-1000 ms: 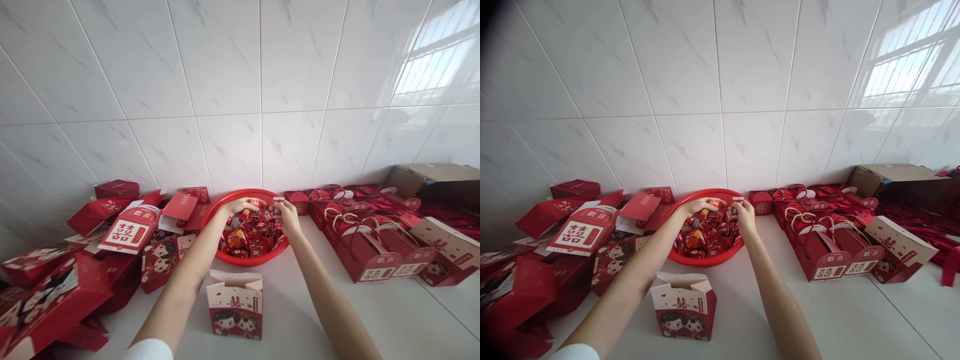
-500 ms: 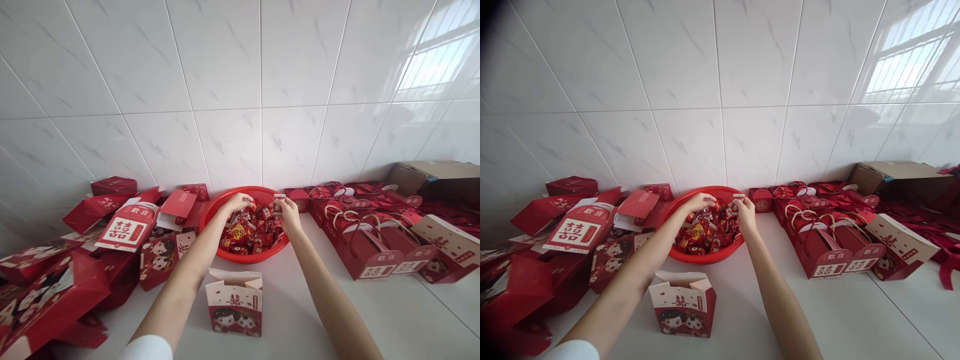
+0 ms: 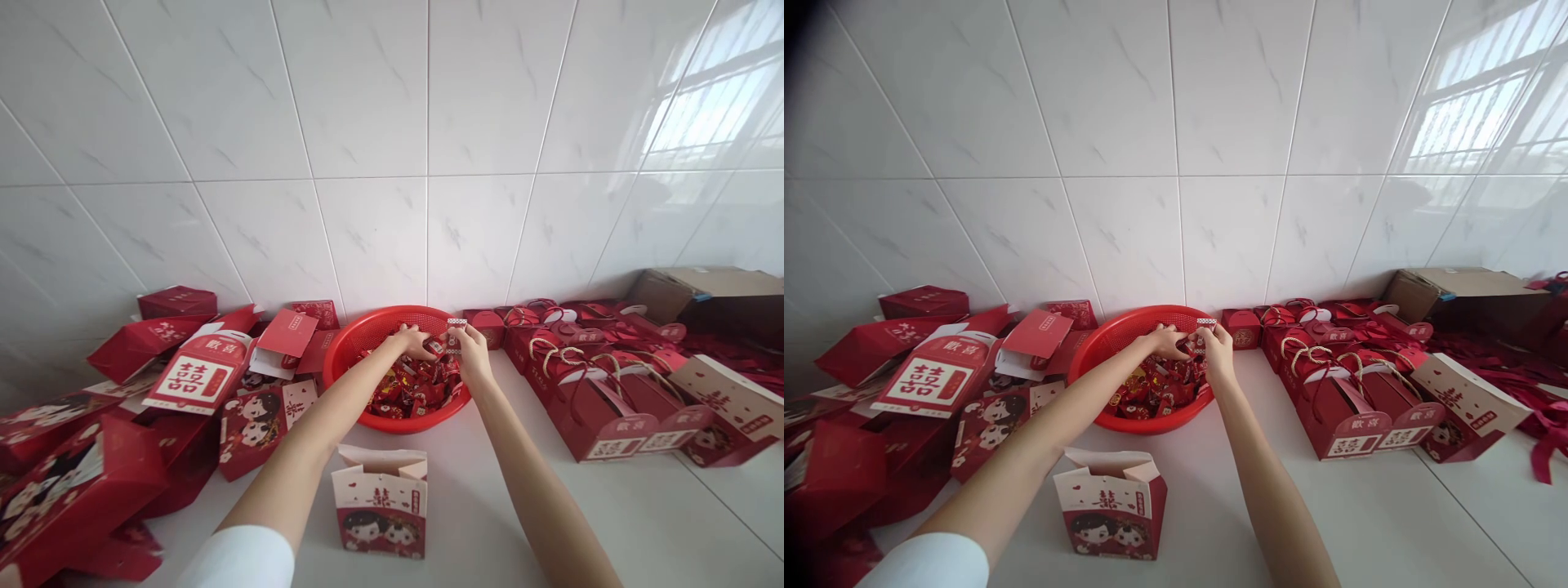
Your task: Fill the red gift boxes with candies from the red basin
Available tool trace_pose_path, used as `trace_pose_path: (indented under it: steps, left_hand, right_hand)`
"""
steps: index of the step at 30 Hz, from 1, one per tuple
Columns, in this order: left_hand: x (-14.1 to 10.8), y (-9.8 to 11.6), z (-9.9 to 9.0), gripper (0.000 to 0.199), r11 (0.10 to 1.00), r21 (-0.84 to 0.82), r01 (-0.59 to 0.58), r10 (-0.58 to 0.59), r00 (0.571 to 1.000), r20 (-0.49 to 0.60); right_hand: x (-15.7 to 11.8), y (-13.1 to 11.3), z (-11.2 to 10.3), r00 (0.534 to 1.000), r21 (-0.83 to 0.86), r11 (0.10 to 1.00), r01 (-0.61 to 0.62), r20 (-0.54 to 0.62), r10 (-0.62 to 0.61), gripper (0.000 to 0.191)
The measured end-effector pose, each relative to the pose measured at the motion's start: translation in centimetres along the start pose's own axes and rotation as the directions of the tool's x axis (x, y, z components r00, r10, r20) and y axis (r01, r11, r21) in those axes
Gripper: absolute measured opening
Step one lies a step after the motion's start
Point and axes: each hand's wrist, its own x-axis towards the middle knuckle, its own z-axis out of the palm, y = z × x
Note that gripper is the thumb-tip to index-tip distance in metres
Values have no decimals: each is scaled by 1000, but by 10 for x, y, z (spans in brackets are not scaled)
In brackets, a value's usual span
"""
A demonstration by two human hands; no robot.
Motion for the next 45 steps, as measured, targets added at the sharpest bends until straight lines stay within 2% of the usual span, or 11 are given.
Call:
trace_pose_path:
  steps: [4,10,15,18,20,24,27,31,34,40,45]
  left_hand:
    - [-2,2,1,69,998,12,66,-66,993,94]
    - [-4,-5,2,36,994,-110,21,-2,986,166]
    - [-1,-3,7,44,969,-247,-24,59,989,134]
    - [1,-3,10,33,948,-316,-31,69,991,110]
    - [1,-4,8,24,932,-363,-17,63,991,115]
    - [-8,-3,-5,26,881,-474,5,82,983,163]
    - [-19,-4,-16,29,798,-602,24,120,973,198]
    - [-34,-8,-29,39,579,-809,101,176,953,245]
    - [-42,-14,-37,44,511,-853,103,162,963,213]
    - [-50,-19,-46,37,550,-833,63,149,974,172]
    - [-45,-24,-45,38,753,-657,-31,160,978,137]
  right_hand:
    - [1,0,-1,1000,-5,1000,-11,-6,11,16]
    - [3,0,-2,1000,-15,1000,-16,5,16,18]
    - [3,-1,0,1000,10,1000,-12,-12,12,16]
    - [2,-2,1,999,23,1000,-1,-47,2,14]
    - [1,-3,1,997,26,1000,13,-72,-11,14]
    - [0,-2,1,994,29,998,47,-98,-44,13]
    - [-1,-2,1,994,20,999,45,-96,-43,12]
    - [0,-2,1,995,42,999,18,-100,-14,12]
    - [0,-2,1,995,67,998,-3,-102,9,15]
    - [0,-2,1,998,23,999,-37,-47,38,16]
    - [0,-2,1,998,26,999,-36,-56,38,16]
